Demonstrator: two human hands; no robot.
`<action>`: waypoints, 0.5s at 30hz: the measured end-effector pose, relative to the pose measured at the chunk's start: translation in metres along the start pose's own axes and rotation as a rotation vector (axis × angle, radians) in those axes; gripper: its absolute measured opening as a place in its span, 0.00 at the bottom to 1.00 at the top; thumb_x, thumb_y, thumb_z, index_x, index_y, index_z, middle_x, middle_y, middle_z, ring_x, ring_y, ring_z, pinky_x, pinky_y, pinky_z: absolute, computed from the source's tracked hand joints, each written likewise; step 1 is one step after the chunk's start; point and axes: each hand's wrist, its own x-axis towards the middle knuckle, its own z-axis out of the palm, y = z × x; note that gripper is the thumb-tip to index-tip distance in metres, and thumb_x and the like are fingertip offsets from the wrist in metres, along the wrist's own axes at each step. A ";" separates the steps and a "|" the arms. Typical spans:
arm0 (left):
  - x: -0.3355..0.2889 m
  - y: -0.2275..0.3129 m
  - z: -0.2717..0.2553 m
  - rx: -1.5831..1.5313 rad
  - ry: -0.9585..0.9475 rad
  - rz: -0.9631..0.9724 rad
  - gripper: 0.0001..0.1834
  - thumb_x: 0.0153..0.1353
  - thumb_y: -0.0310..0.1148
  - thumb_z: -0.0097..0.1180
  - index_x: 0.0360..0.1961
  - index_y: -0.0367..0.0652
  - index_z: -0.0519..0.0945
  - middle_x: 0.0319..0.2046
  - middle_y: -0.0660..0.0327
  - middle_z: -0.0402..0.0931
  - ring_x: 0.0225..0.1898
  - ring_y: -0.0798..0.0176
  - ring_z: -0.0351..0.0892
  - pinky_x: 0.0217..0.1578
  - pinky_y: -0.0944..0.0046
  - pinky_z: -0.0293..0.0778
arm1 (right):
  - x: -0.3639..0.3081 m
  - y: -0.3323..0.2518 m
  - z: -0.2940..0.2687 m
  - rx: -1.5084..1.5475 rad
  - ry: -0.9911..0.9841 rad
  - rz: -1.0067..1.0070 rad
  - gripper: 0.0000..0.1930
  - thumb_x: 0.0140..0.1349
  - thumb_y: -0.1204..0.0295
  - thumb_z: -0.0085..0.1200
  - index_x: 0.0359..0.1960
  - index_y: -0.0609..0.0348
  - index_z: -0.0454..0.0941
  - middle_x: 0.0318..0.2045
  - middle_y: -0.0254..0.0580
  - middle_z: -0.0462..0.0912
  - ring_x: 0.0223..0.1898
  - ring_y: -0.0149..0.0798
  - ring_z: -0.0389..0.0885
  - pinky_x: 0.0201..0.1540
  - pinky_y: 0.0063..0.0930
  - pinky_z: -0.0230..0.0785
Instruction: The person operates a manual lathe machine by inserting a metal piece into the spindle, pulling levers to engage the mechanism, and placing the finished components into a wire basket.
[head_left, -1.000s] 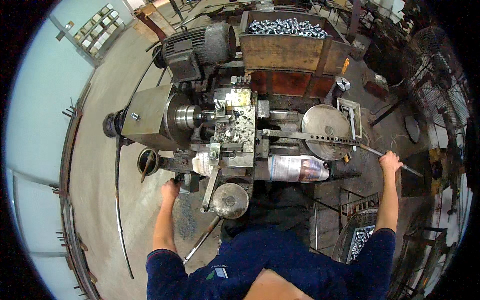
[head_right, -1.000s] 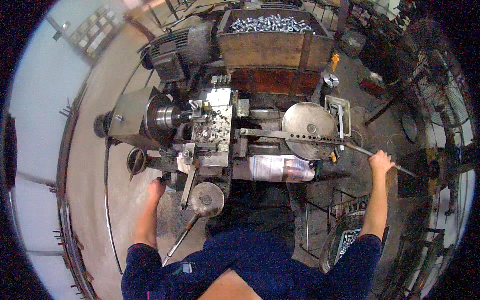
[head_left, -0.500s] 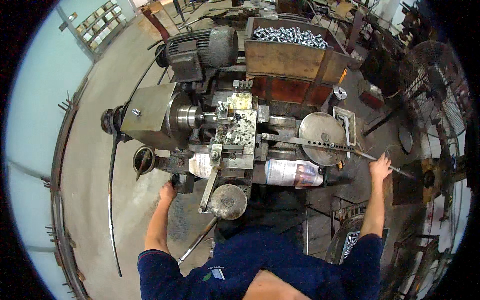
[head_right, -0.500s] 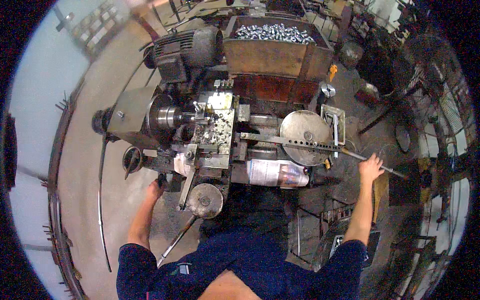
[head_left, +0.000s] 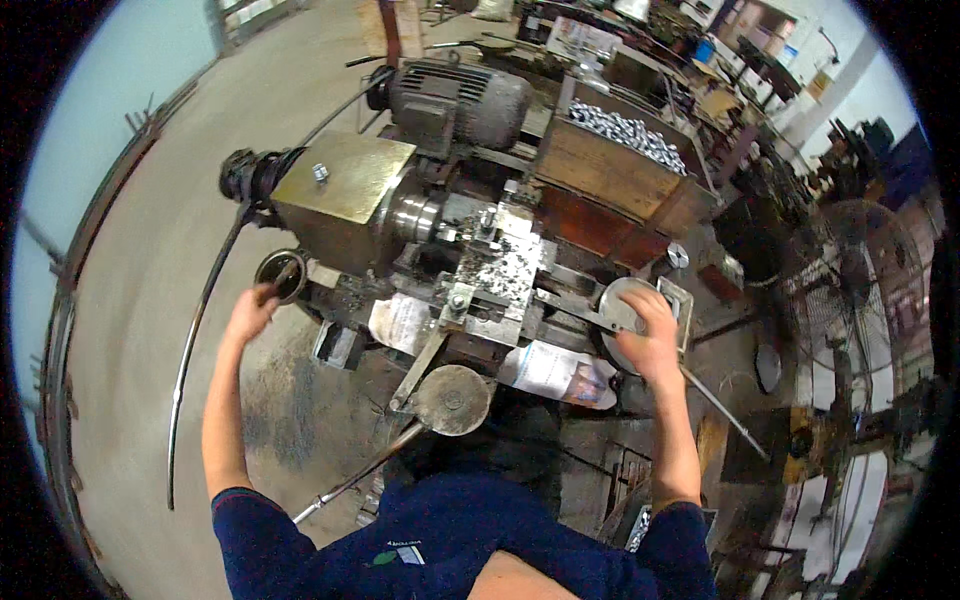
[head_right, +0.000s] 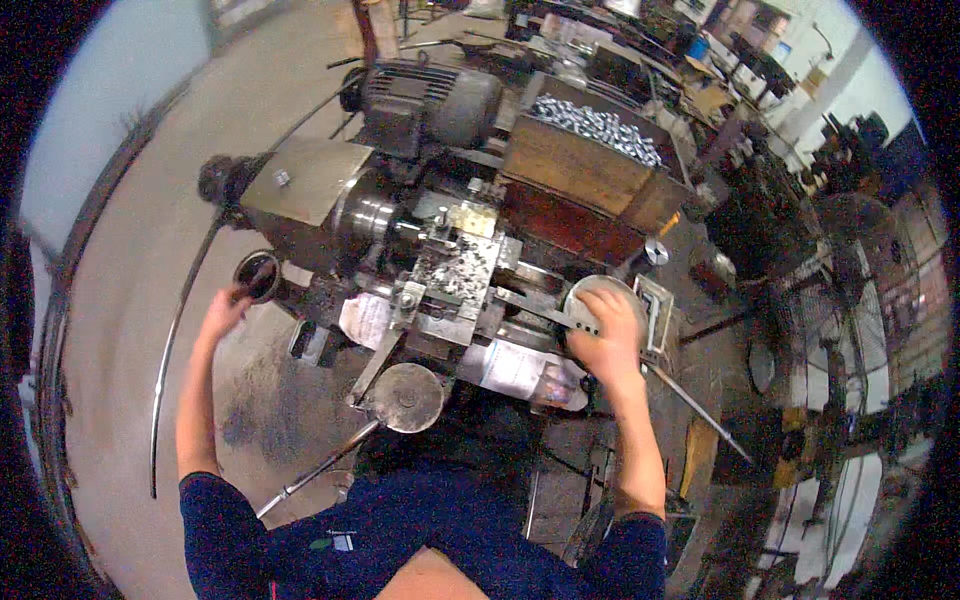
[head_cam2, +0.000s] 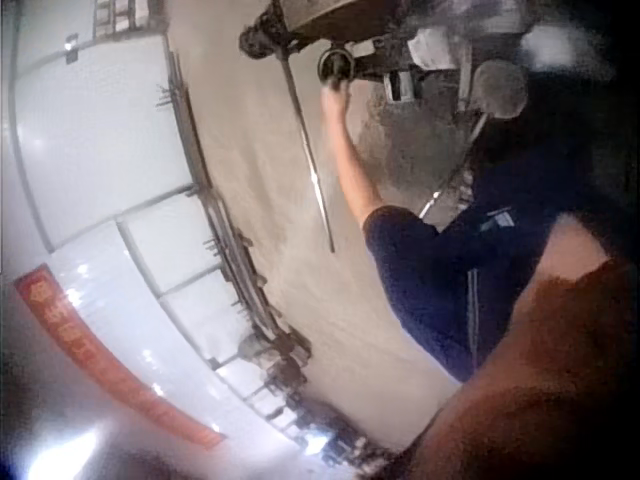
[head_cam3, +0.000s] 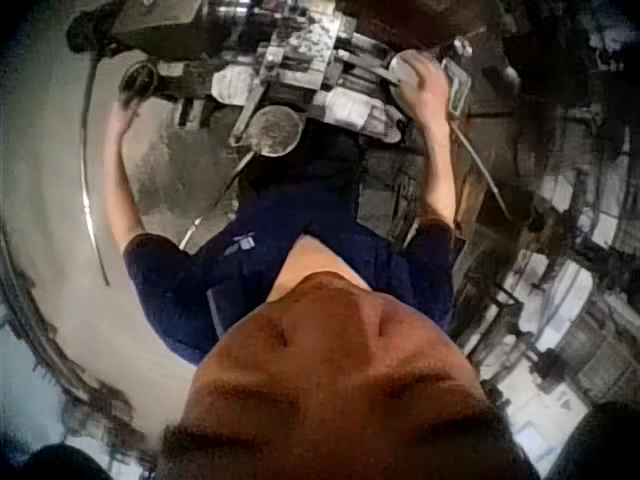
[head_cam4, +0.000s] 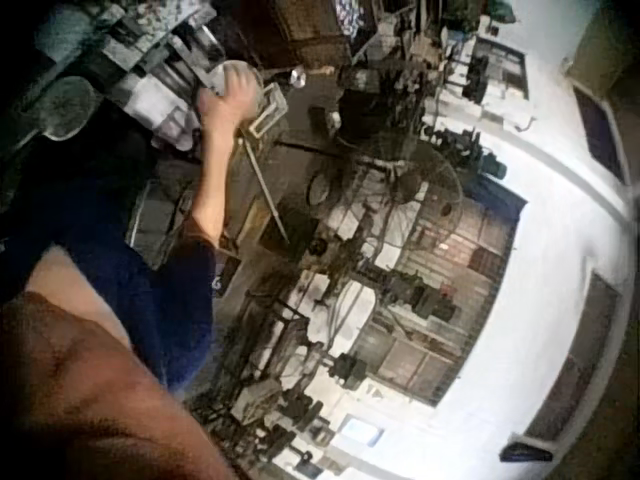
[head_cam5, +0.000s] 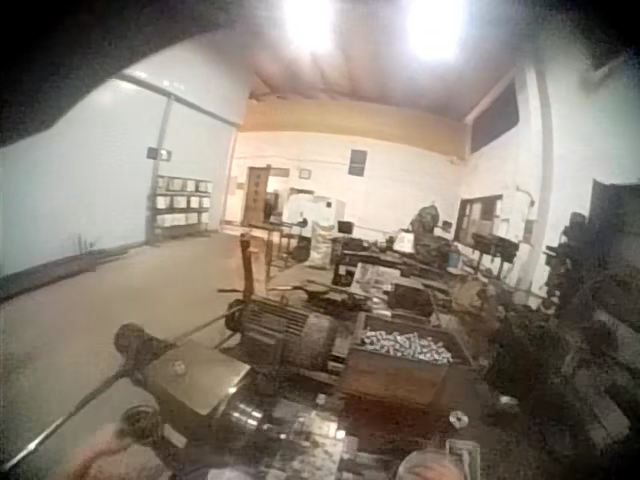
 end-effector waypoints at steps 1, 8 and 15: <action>-0.004 -0.014 -0.022 -0.026 0.065 0.022 0.18 0.52 0.31 0.53 0.44 0.36 0.74 0.28 0.50 0.78 0.24 0.63 0.77 0.30 0.63 0.72 | 0.031 -0.032 0.013 0.088 -0.022 -0.113 0.24 0.31 0.74 0.54 0.38 0.58 0.76 0.42 0.46 0.75 0.48 0.49 0.70 0.52 0.39 0.62; -0.064 -0.040 -0.113 0.307 0.488 -0.150 0.17 0.54 0.40 0.52 0.40 0.38 0.76 0.30 0.49 0.77 0.32 0.51 0.78 0.34 0.57 0.72 | 0.146 -0.125 0.130 -0.211 -0.240 -0.509 0.16 0.29 0.66 0.57 0.27 0.53 0.81 0.34 0.41 0.74 0.45 0.44 0.68 0.51 0.37 0.57; -0.133 0.010 -0.038 0.476 0.366 -0.402 0.21 0.49 0.48 0.55 0.30 0.38 0.75 0.27 0.43 0.76 0.34 0.42 0.76 0.34 0.49 0.70 | 0.160 -0.141 0.152 -0.459 -0.540 -0.393 0.16 0.36 0.63 0.55 0.30 0.54 0.81 0.36 0.45 0.78 0.45 0.45 0.70 0.54 0.44 0.54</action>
